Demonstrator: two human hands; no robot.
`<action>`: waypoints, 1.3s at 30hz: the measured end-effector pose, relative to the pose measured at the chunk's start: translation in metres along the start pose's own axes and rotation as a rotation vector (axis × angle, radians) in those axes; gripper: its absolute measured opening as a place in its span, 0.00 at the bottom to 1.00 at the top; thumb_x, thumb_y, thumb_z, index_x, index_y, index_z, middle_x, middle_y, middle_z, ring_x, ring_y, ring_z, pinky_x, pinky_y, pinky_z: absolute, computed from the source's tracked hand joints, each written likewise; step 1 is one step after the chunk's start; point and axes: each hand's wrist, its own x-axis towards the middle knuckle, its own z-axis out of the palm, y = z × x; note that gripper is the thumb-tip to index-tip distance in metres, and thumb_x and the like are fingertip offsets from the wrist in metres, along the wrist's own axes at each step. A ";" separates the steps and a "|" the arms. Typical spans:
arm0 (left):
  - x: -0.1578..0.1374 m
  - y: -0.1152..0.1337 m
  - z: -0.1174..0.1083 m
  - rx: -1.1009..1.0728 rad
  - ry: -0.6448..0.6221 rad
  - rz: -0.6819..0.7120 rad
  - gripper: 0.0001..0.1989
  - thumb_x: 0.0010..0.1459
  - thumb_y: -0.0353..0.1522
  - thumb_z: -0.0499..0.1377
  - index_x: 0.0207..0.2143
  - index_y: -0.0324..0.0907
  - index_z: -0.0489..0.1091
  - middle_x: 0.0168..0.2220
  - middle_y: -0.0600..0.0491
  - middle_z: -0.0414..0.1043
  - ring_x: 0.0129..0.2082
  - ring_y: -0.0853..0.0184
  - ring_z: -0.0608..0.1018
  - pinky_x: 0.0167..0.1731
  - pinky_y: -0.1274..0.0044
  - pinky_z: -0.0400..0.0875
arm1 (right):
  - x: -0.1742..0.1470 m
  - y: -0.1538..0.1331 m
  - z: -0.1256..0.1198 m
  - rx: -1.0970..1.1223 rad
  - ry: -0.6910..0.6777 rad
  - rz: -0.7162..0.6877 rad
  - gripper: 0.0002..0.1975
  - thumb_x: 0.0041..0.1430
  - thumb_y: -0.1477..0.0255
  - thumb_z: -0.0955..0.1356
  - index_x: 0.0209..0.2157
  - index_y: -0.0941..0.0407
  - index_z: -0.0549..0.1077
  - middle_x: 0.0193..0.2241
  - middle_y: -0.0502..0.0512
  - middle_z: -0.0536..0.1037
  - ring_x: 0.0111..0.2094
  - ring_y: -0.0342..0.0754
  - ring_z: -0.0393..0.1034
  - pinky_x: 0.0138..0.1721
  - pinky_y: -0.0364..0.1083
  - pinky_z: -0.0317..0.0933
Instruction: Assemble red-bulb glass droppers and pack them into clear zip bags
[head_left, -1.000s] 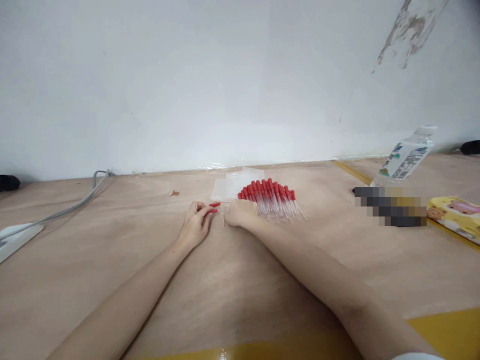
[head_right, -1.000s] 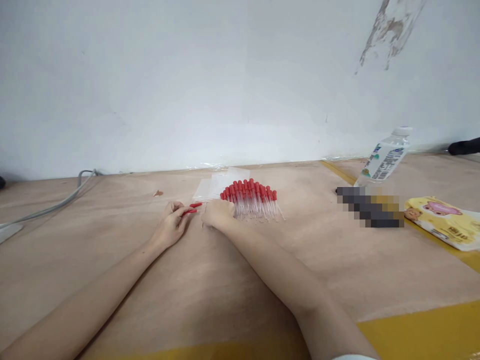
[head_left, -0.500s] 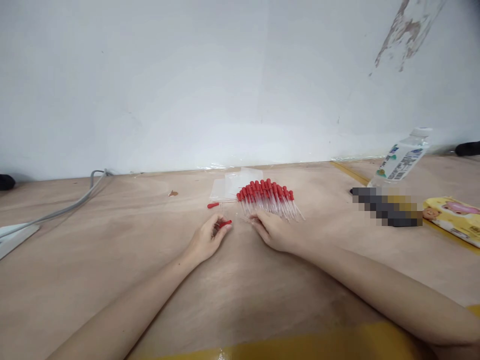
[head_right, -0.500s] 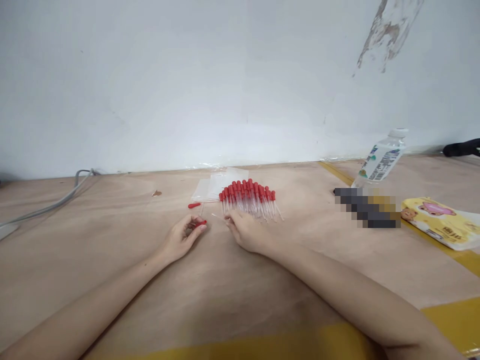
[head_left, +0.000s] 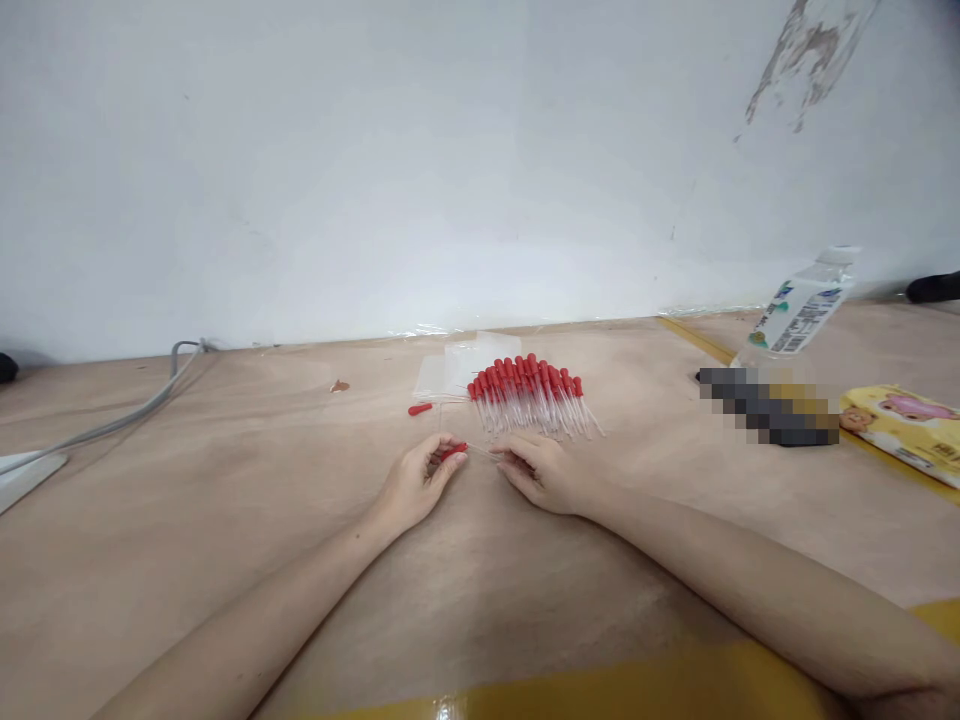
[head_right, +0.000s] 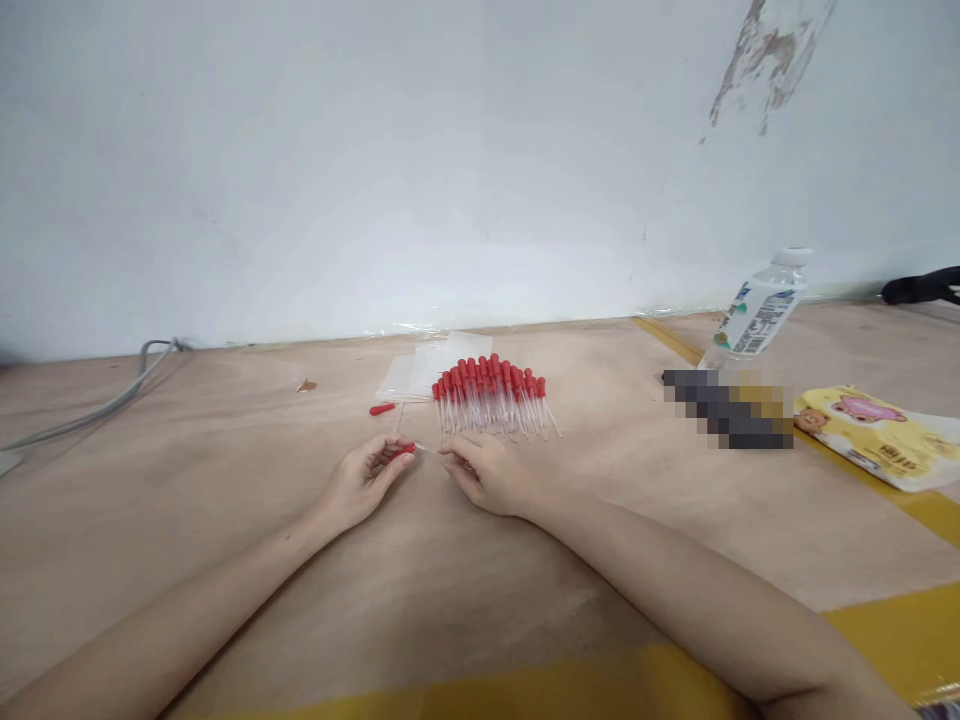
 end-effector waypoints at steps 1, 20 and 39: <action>0.000 0.000 0.001 -0.003 0.004 -0.005 0.11 0.57 0.38 0.53 0.38 0.41 0.68 0.35 0.52 0.74 0.34 0.66 0.76 0.34 0.75 0.70 | 0.000 0.000 0.000 0.015 0.002 0.002 0.11 0.59 0.72 0.60 0.42 0.57 0.67 0.32 0.55 0.72 0.32 0.44 0.65 0.35 0.44 0.60; -0.002 0.008 -0.003 -0.008 -0.217 0.057 0.10 0.57 0.36 0.53 0.33 0.44 0.73 0.31 0.55 0.75 0.31 0.68 0.76 0.33 0.79 0.69 | 0.006 0.008 -0.010 -0.055 -0.122 -0.073 0.10 0.61 0.71 0.61 0.35 0.55 0.73 0.28 0.51 0.75 0.27 0.43 0.64 0.36 0.46 0.49; -0.007 0.011 -0.001 0.175 -0.168 0.313 0.09 0.58 0.33 0.52 0.35 0.39 0.71 0.29 0.51 0.72 0.29 0.69 0.73 0.32 0.78 0.68 | 0.008 -0.006 0.006 -0.217 -0.088 -0.099 0.13 0.60 0.74 0.58 0.25 0.58 0.69 0.21 0.49 0.72 0.20 0.40 0.54 0.31 0.44 0.42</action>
